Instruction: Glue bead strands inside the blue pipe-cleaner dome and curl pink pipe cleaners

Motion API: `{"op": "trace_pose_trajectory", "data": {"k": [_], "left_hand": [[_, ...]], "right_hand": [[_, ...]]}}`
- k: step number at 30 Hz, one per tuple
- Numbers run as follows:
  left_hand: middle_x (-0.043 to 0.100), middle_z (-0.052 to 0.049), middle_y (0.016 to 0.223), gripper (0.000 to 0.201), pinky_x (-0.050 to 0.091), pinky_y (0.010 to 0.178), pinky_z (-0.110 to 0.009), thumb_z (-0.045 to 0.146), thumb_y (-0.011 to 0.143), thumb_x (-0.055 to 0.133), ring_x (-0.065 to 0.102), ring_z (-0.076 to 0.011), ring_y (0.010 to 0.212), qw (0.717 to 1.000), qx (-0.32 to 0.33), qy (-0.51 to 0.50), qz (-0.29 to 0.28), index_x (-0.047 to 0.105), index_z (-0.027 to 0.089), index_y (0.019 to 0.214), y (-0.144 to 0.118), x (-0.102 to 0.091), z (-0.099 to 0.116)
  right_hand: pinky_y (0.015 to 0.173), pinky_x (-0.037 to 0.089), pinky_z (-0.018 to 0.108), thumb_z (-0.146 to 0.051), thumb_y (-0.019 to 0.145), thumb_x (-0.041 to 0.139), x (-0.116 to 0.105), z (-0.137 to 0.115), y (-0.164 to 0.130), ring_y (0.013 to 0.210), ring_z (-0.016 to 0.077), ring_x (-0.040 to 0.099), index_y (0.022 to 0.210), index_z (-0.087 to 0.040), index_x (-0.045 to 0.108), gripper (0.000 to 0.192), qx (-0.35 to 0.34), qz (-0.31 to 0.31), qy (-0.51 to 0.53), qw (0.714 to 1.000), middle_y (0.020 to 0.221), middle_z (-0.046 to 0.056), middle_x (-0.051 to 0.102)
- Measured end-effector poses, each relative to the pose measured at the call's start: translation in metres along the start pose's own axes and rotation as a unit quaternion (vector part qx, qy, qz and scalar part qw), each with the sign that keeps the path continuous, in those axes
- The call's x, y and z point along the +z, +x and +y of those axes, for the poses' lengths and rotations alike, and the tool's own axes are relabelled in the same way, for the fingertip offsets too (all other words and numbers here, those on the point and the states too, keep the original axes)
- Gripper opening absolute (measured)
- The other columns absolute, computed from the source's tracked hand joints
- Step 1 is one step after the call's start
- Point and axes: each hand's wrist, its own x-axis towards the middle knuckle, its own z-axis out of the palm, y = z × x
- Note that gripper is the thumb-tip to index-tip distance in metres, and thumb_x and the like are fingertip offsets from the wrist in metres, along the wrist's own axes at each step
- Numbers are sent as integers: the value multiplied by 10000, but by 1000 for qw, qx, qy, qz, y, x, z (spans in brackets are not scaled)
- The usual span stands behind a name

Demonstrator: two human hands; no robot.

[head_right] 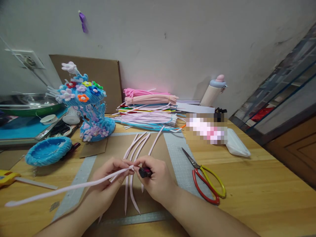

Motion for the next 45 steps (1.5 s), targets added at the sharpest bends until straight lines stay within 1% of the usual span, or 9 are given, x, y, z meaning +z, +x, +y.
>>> {"op": "trace_pose_trajectory", "data": {"k": [3, 7, 13, 18, 21, 25, 28, 33, 45], "left_hand": [[693, -31, 942, 81, 480, 761, -243, 193, 900, 518, 659, -148, 882, 997, 50, 56, 1, 593, 198, 868, -1, -1, 1], [689, -14, 919, 113, 478, 763, -217, 158, 904, 485, 650, -127, 862, 991, 98, 87, 3, 584, 204, 875, 0, -1, 2], [662, -2, 861, 131, 471, 728, -198, 124, 905, 460, 636, -118, 820, 977, 149, 150, -5, 560, 209, 893, 1, -1, -2], [653, -3, 926, 116, 456, 746, -206, 135, 912, 468, 615, -117, 843, 976, 143, 165, -27, 538, 225, 929, 0, -1, -6], [642, 2, 936, 101, 449, 745, -215, 146, 915, 474, 602, -120, 845, 974, 137, 176, -40, 515, 233, 948, -1, -1, -7], [643, -12, 942, 132, 448, 755, -255, 153, 930, 442, 592, -150, 863, 962, 160, 213, -66, 517, 236, 999, 0, -2, -6], [646, -30, 986, 167, 448, 784, -275, 142, 934, 413, 591, -163, 909, 957, 176, 218, -82, 520, 231, 1028, 1, -2, -5], [645, -22, 942, 143, 451, 745, -265, 174, 948, 393, 598, -155, 853, 963, 140, 209, -95, 524, 228, 964, 0, -2, -4], [650, -23, 883, 176, 461, 736, -268, 207, 951, 373, 622, -162, 837, 960, 121, 226, -112, 547, 227, 949, -2, -2, -7]], "right_hand": [[536, 386, 215, -254, 864, 602, 1, -1, 0, 559, 108, 503, 901, -211, 650, 74, -25, 12, -5, 1000, 670, -23, 586], [528, 385, 209, -225, 862, 601, 1, -2, -1, 544, 101, 503, 911, -222, 643, 64, -42, 10, -14, 999, 667, -32, 589], [532, 375, 206, -186, 842, 594, 1, 0, -1, 535, 98, 492, 876, -227, 620, 59, -48, -5, -37, 998, 625, -52, 540], [539, 363, 203, -101, 756, 591, 0, 0, -1, 539, 98, 484, 862, -225, 581, 164, -50, -24, -55, 997, 617, -65, 513], [542, 363, 200, -90, 724, 580, 0, -3, 0, 547, 99, 487, 842, -222, 561, 178, -39, -39, -51, 997, 621, -66, 513], [550, 354, 204, -88, 684, 560, -1, -8, 1, 567, 106, 491, 772, -222, 539, 162, -35, -61, -68, 995, 634, -57, 532], [539, 340, 206, -79, 644, 543, -1, -9, 1, 562, 108, 473, 728, -221, 505, 169, -36, -64, -78, 994, 626, -55, 515], [524, 328, 200, -78, 620, 525, 1, -8, 0, 548, 104, 452, 717, -223, 466, 184, -38, -63, -79, 994, 619, -58, 487], [507, 307, 199, -59, 589, 509, 3, -9, -1, 530, 99, 426, 689, -224, 430, 208, -35, -58, -86, 994, 601, -66, 452]]}}
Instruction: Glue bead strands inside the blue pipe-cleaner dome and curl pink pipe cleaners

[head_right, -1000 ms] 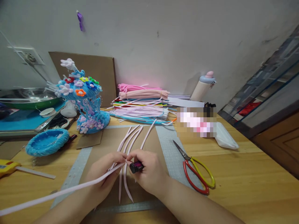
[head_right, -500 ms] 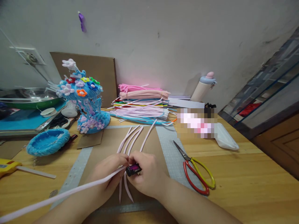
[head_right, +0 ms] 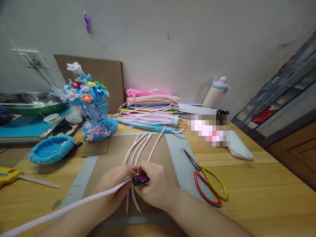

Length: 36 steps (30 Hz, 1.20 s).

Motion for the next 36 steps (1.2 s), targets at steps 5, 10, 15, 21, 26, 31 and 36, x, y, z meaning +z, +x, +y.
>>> {"op": "trace_pose_trajectory", "data": {"k": [5, 10, 15, 21, 26, 31, 36], "left_hand": [[689, -22, 982, 108, 473, 746, -239, 184, 935, 427, 650, -142, 878, 999, -1, -14, 43, 521, 235, 918, -1, 1, 2], [702, -11, 971, 105, 483, 736, -212, 147, 910, 474, 664, -124, 856, 995, 19, -10, 96, 531, 235, 915, 0, 1, 3], [704, -29, 902, 139, 498, 739, -202, 108, 892, 486, 666, -126, 841, 989, 37, -12, 143, 575, 214, 897, 4, -1, 5], [696, -32, 852, 153, 514, 723, -202, 104, 889, 486, 662, -128, 805, 987, 58, -12, 151, 604, 202, 895, 6, -4, 7], [697, -37, 820, 168, 516, 670, -204, 105, 893, 480, 658, -130, 746, 986, 59, -4, 153, 617, 201, 891, 6, -4, 7], [711, -35, 841, 161, 518, 687, -209, 103, 884, 497, 671, -135, 768, 986, 61, 3, 153, 618, 208, 904, 6, -3, 6], [720, -20, 854, 159, 519, 693, -188, 103, 877, 506, 680, -121, 774, 986, 58, 0, 155, 615, 215, 907, 6, -3, 7]], "right_hand": [[498, 326, 206, -85, 658, 500, -4, 4, 3, 509, 101, 429, 706, -219, 465, 147, 9, 18, 7, 1000, 590, -61, 464], [526, 362, 213, -100, 727, 518, -7, 6, 2, 553, 111, 471, 763, -217, 512, 122, -4, 27, 21, 999, 633, -44, 505], [572, 412, 218, -143, 835, 526, -3, 5, -1, 613, 119, 537, 907, -217, 572, 113, -43, 18, 53, 997, 726, -10, 582], [603, 427, 219, -129, 843, 533, -4, 5, 2, 652, 122, 570, 896, -216, 584, 114, -62, 11, 40, 997, 736, -7, 604], [610, 431, 223, -125, 843, 526, -5, 5, 3, 665, 127, 573, 903, -218, 571, 120, -56, 2, 30, 998, 747, -4, 610], [600, 421, 218, -75, 778, 546, -3, 6, 0, 654, 125, 568, 873, -224, 562, 178, -53, 16, 31, 998, 743, -15, 612], [593, 412, 214, -46, 723, 554, -1, 7, 0, 638, 120, 558, 856, -226, 564, 224, -37, 26, 40, 998, 733, -27, 606]]}}
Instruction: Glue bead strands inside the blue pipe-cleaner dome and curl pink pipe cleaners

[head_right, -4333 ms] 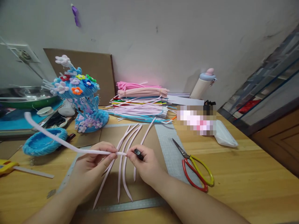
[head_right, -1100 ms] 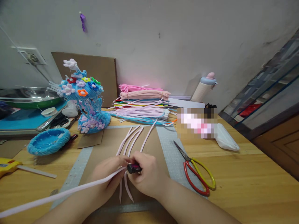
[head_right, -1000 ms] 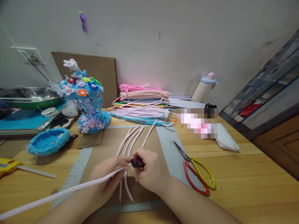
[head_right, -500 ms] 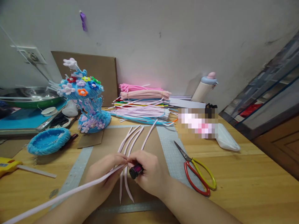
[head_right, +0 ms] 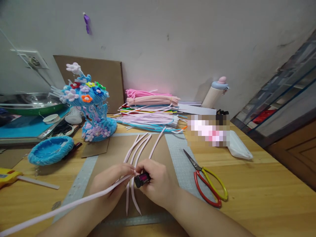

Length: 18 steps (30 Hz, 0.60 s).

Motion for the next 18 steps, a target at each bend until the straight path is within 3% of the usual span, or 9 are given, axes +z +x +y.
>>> {"op": "trace_pose_trajectory", "data": {"k": [11, 18], "left_hand": [[729, -8, 908, 167, 516, 723, -191, 127, 885, 512, 691, -125, 825, 998, -24, -38, 34, 617, 242, 945, -5, 2, -3], [719, -19, 961, 203, 511, 759, -192, 90, 877, 511, 681, -121, 862, 1000, 0, -27, -10, 610, 230, 985, -5, -1, -4]], "right_hand": [[611, 422, 225, -28, 687, 548, -2, 1, 0, 666, 129, 556, 815, -226, 540, 235, 14, 1, 31, 999, 740, -26, 586], [601, 437, 234, -132, 831, 542, -2, -1, 2, 665, 135, 569, 924, -222, 571, 133, -16, 3, 20, 1000, 767, 5, 607]]}}
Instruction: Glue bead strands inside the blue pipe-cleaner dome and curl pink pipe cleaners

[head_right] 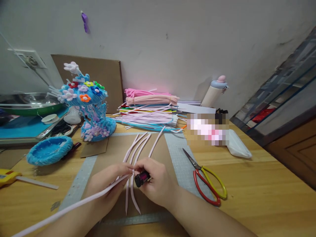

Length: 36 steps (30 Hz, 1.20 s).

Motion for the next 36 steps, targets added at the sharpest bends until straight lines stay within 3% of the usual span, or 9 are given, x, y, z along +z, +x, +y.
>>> {"op": "trace_pose_trajectory", "data": {"k": [14, 25, 36], "left_hand": [[713, -34, 909, 163, 503, 735, -203, 86, 860, 489, 676, -137, 838, 997, 16, 58, -54, 598, 207, 855, 2, 3, 2], [706, -12, 869, 158, 486, 752, -192, 73, 818, 547, 674, -123, 836, 998, 25, 56, -20, 554, 210, 896, -3, 5, -2], [670, -19, 913, 166, 484, 719, -223, 53, 809, 526, 638, -133, 827, 997, -2, 32, -65, 525, 212, 852, -1, 1, 0]], "right_hand": [[524, 339, 206, -51, 592, 500, 1, -5, 3, 558, 110, 455, 726, -222, 490, 218, 40, -32, -37, 998, 632, -54, 487], [526, 344, 202, -85, 609, 502, 2, -3, 2, 550, 105, 451, 729, -223, 477, 185, 17, -16, -40, 999, 627, -53, 485], [536, 348, 212, -93, 631, 556, -2, -1, 3, 558, 111, 468, 730, -214, 499, 166, -8, -52, -55, 997, 637, -40, 522]]}}
